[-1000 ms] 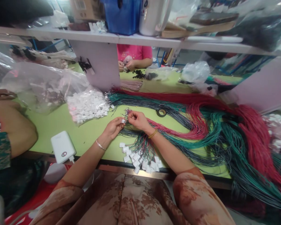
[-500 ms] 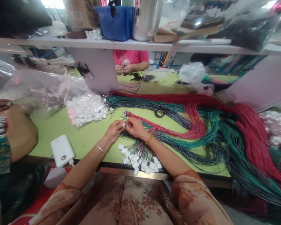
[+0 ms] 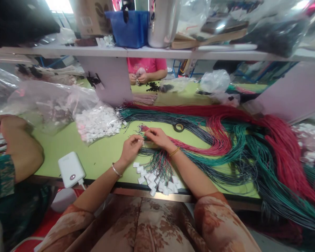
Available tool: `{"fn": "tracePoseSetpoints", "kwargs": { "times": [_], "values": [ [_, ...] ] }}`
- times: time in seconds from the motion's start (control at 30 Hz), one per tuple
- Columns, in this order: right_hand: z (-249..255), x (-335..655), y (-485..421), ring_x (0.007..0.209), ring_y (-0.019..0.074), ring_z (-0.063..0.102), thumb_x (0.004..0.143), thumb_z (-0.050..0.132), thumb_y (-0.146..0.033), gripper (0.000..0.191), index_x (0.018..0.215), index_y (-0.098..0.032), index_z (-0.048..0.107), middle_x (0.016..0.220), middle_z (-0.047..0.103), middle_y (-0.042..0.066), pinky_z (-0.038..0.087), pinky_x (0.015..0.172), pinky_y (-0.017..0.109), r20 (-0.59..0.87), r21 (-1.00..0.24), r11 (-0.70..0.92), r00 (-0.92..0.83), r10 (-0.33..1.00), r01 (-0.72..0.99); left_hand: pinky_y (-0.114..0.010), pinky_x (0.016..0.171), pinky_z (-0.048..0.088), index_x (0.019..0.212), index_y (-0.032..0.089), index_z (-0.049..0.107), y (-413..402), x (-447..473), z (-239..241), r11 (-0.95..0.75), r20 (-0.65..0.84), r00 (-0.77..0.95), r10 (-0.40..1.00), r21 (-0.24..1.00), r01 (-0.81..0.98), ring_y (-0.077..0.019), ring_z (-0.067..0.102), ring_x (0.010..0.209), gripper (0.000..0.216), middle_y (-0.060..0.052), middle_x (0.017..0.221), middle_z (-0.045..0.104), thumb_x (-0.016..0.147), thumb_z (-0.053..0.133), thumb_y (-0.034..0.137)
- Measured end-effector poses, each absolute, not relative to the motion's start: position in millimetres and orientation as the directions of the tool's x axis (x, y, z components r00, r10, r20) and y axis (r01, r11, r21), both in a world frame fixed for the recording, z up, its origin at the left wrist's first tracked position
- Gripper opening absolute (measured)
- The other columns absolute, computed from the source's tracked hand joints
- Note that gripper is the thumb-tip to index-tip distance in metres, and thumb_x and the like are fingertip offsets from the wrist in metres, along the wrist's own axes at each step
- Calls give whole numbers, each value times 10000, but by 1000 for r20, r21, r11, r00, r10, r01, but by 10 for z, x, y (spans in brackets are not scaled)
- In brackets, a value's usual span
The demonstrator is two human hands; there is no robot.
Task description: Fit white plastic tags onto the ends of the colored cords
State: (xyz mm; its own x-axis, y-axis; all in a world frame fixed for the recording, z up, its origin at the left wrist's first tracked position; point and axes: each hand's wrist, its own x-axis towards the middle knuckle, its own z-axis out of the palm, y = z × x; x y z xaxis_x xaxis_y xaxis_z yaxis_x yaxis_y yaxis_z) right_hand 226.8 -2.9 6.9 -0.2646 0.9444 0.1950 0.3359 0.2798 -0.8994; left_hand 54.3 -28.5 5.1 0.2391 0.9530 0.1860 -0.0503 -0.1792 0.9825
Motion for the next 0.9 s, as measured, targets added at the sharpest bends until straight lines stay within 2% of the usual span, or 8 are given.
{"fn": "tracePoseSetpoints", "kwargs": {
  "times": [0.1,0.2,0.3,0.37,0.43,0.53,0.67,0.9],
  "values": [
    [119,2265,-29,618,105,473,832,535,-379,269,763,-135,625,680,590,-3,362,605,225,129,-875,280,-366,922,396,-282,769,482,809,186,714,-613,661,176,-456,354,767,536,885,-90,-168,623,813,155,-84,854,698,782,656,327],
    [49,2106,-119,641,109,480,779,609,-296,156,766,-143,634,712,613,4,345,622,223,72,-726,382,-490,869,571,-273,797,493,940,194,728,-804,746,207,-477,289,945,156,860,-184,-181,654,843,249,-105,953,721,755,695,357],
    [-65,1944,-209,683,130,485,771,592,-196,69,786,-147,639,767,629,36,334,636,235,67,-581,426,-480,875,694,-291,814,489,928,185,723,-650,671,163,-553,331,860,389,831,-69,-184,652,855,219,-99,928,724,836,592,335],
    [-113,1893,-239,704,143,496,796,542,-165,101,806,-146,640,813,644,56,334,648,245,62,-551,414,-459,886,724,-319,814,479,889,184,714,-365,529,110,-590,384,596,705,784,193,-188,633,841,239,-88,883,712,879,511,309],
    [-125,1881,-251,691,147,495,810,515,-162,117,807,-155,632,822,647,55,321,639,249,59,-528,404,-442,895,747,-354,842,462,950,162,693,-9,360,42,-495,381,316,869,699,517,-214,612,891,266,-114,955,691,895,456,270],
    [-101,1887,-265,672,144,485,819,491,-156,118,785,-172,603,803,637,40,293,620,248,76,-494,421,-445,893,761,-391,888,423,1073,118,642,486,161,-74,-294,323,151,934,459,839,-266,576,988,313,-170,1036,648,886,397,172],
    [-98,1900,-281,663,142,484,845,466,-175,110,817,-178,573,774,626,35,293,621,240,87,-508,405,-422,902,760,-375,787,421,1129,102,572,857,116,-174,-150,224,92,970,257,955,-292,574,941,313,-199,1035,602,905,379,203],
    [-183,1941,-263,587,113,446,821,480,-195,71,774,-175,530,664,557,-9,314,587,218,197,-689,391,-362,911,610,-342,767,388,1065,191,582,922,218,-244,-99,257,14,966,322,942,-276,546,973,225,-148,1035,604,884,461,247]
  ]
}}
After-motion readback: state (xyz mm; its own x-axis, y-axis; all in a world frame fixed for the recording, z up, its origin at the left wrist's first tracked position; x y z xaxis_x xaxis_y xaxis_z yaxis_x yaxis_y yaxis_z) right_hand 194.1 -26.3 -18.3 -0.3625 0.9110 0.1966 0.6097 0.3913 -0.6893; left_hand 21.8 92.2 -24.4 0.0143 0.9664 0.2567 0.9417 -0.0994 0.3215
